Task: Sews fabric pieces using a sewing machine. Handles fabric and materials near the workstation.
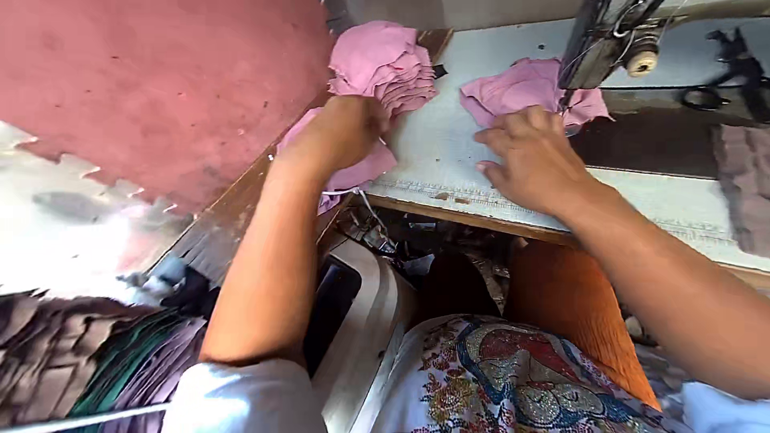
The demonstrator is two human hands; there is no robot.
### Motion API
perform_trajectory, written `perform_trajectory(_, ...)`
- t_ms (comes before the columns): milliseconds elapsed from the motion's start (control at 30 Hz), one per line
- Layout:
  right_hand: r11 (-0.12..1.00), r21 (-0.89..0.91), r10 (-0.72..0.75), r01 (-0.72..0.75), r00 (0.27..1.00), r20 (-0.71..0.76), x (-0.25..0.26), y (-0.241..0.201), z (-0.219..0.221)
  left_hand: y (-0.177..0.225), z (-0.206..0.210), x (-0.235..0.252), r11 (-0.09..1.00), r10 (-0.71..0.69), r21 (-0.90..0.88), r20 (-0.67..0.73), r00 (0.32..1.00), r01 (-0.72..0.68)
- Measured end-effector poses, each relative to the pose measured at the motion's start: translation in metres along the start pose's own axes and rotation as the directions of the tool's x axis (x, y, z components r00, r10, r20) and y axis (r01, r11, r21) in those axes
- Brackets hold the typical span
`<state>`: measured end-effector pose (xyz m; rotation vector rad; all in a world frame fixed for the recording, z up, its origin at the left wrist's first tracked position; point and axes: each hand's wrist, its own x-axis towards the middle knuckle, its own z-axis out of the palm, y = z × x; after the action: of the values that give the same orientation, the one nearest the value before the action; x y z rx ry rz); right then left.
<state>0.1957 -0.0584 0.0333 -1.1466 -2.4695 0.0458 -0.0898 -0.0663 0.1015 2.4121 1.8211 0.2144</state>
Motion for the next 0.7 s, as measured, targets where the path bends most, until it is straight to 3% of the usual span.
perform_trajectory(100,0.987,0.122,-0.106,0.100,0.994,0.037,0.044,-0.044,0.023,-0.029,-0.006,-0.051,0.969,-0.237,-0.048,0.087,0.968,0.242)
perform_trajectory(233,0.961,0.132,-0.253,0.243,0.965,0.071,0.088,-0.081,0.061,-0.041,0.011,-0.098,0.956,-0.222,-0.155,0.182,0.958,0.251)
perform_trajectory(333,0.925,0.147,-0.368,0.350,0.922,0.120,0.101,-0.095,0.083,-0.046,0.024,-0.114,0.957,-0.236,-0.126,0.182,0.955,0.261)
perform_trajectory(467,0.932,0.173,-0.339,0.319,0.936,0.097,0.108,-0.101,0.094,-0.052,0.027,-0.132,0.962,-0.256,-0.068,0.108,0.961,0.264)
perform_trajectory(700,0.959,0.149,-0.252,0.241,0.966,0.060,0.117,-0.104,0.097,-0.037,-0.028,-0.183,0.940,-0.330,-0.023,0.175,0.927,0.339)
